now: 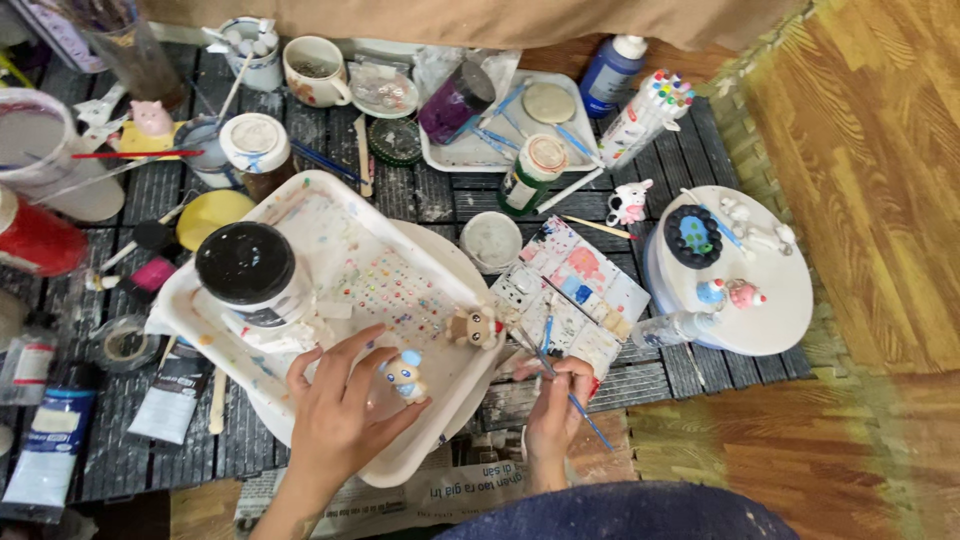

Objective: The person paints small ceramic figurines using fine brushes and various colors. They dip the brush into paint containers, apply paint to the figurines' faces and bodies, and occasionally rotate the figurines to access different sides.

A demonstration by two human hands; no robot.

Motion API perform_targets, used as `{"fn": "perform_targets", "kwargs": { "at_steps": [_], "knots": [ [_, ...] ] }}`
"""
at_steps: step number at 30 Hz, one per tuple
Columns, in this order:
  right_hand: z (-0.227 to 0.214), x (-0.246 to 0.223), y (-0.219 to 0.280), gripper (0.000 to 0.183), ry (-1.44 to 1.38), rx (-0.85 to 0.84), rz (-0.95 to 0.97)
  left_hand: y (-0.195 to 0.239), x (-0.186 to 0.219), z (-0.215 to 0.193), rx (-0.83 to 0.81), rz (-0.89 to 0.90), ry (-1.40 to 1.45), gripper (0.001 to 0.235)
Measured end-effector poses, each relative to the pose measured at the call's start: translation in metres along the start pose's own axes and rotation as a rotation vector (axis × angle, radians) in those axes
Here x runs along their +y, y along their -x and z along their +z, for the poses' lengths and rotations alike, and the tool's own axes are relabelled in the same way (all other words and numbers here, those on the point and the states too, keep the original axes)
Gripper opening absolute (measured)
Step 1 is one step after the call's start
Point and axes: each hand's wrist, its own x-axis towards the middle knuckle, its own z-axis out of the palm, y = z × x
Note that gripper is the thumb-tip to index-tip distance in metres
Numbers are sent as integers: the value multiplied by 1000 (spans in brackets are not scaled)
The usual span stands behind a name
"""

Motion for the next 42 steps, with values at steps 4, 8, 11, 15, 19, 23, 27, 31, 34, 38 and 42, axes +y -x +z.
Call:
{"fn": "perform_targets", "kwargs": {
  "at_steps": [4, 8, 11, 15, 19, 23, 27, 31, 34, 38, 42],
  "knots": [
    [1, -11, -5, 11, 66, 36, 35, -2, 2, 0, -1, -8, 8, 65],
    [-4, -12, -2, 13, 65, 41, 77, -1, 3, 1, -2, -10, 9, 65],
    [-6, -8, 1, 15, 27, 29, 105, -1, 2, 1, -2, -13, 17, 67],
    [-5, -3, 5, 15, -9, 19, 106, 0, 1, -1, 12, -6, 19, 66],
    [1, 1, 13, 19, 110, -67, 66, 0, -1, -1, 13, 6, 28, 65],
    [9, 1, 18, 21, 227, -143, -1, 0, -3, -3, 44, 19, 44, 66],
    [21, 1, 19, 23, 218, -238, -60, 1, -5, -5, 40, 32, 67, 65],
    [36, -6, 25, 19, 220, -270, -17, 1, -7, -5, 34, 50, 75, 65],
    [47, -9, 23, 17, 213, -300, -54, 1, -8, -5, 40, 60, 81, 65],
    [55, -12, 19, 21, 199, -333, -56, 2, -10, -5, 34, 68, 78, 66],
    [52, -6, 24, 22, 154, -299, -45, 3, -9, -5, 37, 63, 78, 64]
  ]
}}
